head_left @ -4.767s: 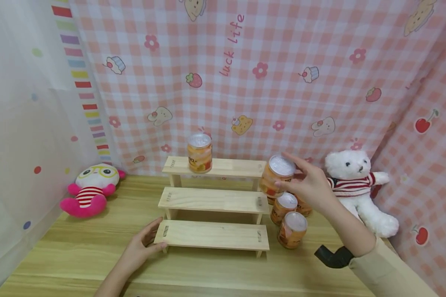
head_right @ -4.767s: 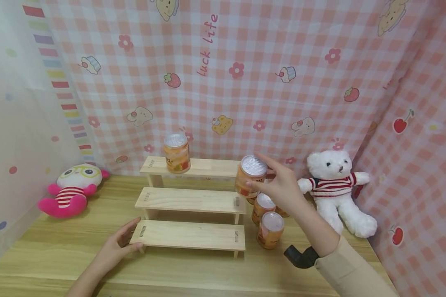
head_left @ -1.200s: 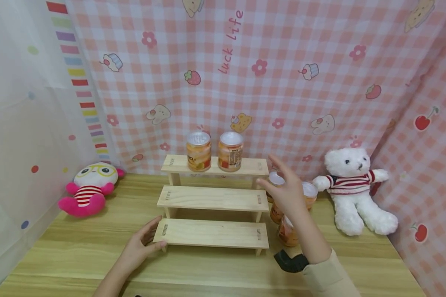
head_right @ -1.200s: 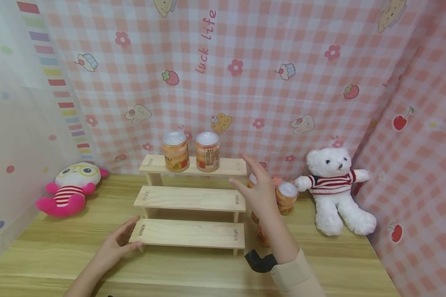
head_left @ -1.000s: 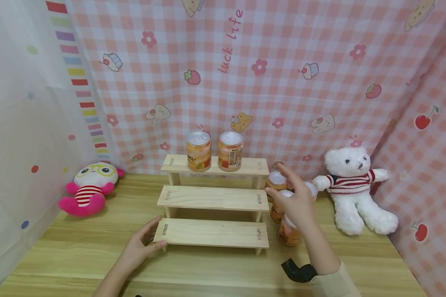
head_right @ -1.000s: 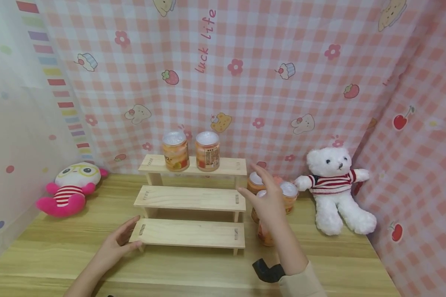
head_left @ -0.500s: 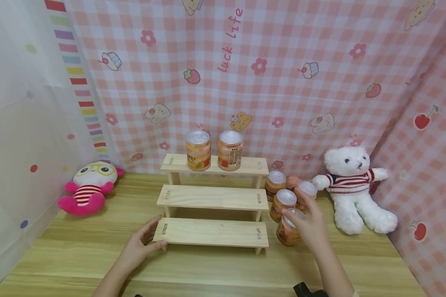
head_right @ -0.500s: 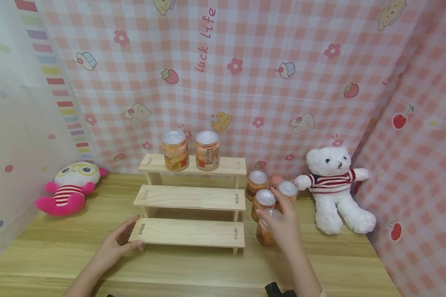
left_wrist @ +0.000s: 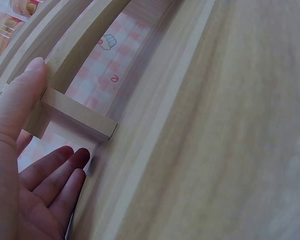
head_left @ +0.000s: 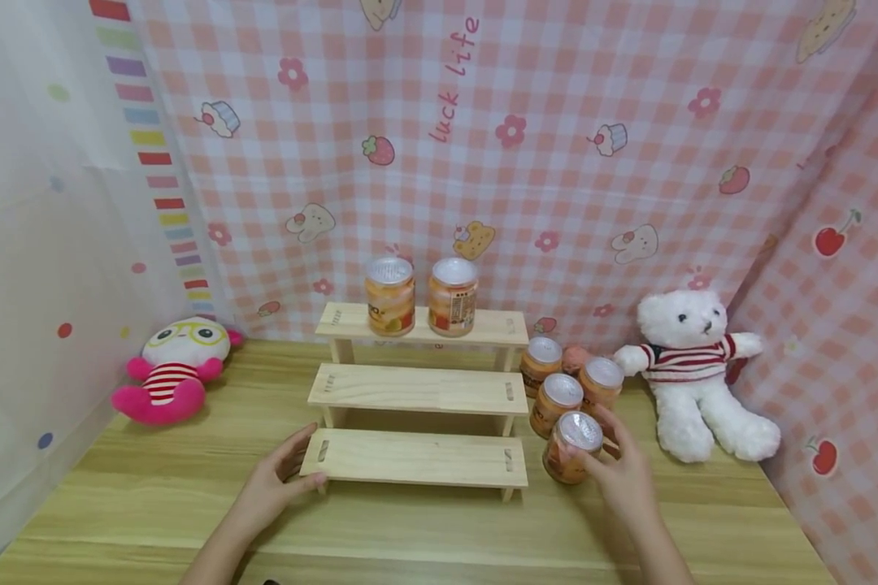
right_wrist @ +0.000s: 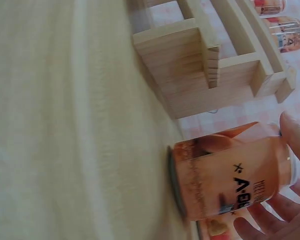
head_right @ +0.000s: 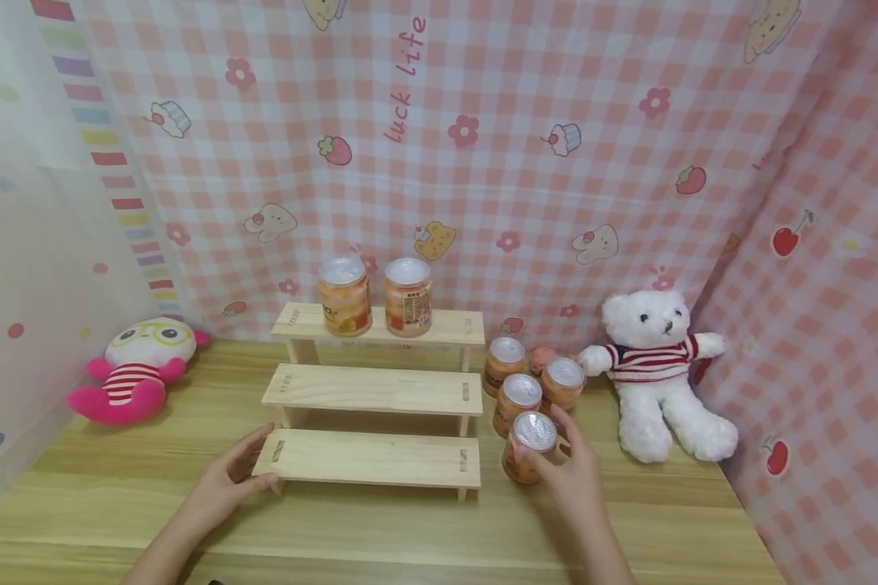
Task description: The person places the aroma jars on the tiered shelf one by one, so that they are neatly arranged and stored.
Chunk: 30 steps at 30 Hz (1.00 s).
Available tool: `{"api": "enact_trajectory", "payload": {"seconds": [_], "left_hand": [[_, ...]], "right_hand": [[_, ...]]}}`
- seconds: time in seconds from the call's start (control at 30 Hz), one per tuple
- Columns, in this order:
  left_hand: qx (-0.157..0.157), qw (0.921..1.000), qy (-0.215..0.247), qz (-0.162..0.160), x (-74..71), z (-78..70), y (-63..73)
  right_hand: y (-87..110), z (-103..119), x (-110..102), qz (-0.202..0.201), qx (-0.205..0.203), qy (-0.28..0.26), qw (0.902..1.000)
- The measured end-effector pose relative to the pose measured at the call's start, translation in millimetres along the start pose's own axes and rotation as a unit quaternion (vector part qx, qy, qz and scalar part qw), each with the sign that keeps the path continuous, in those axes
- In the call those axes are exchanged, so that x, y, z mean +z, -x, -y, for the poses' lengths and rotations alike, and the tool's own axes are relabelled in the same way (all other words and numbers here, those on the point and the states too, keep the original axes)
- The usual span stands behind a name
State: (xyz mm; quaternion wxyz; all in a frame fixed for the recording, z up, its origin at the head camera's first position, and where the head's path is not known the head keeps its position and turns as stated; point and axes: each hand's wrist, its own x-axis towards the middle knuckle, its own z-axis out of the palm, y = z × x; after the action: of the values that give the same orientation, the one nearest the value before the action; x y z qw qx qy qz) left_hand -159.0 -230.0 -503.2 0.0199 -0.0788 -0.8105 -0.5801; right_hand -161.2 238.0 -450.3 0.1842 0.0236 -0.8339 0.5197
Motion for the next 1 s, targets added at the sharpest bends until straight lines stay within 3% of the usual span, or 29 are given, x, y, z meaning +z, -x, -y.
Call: {"api": "enact_trajectory", "payload": {"seconds": [0.33,0.77,1.0], "left_hand": [[0.016,0.9998,0.007,0.001,1.0,-0.4,0.1],[0.019,0.9998,0.005,-0.004,1.5,1.9,0.7],[0.011,0.9999,-0.004,-0.004,0.4,0.4,0.7]], "right_hand": [[6.8,-15,8,0.002,0.046,-0.049,0.9978],[7.3,-13,10,-0.023,0.052,-0.046,0.9973],[6.3,2,4,-0.029,0.032,-0.036,0.9984]]}}
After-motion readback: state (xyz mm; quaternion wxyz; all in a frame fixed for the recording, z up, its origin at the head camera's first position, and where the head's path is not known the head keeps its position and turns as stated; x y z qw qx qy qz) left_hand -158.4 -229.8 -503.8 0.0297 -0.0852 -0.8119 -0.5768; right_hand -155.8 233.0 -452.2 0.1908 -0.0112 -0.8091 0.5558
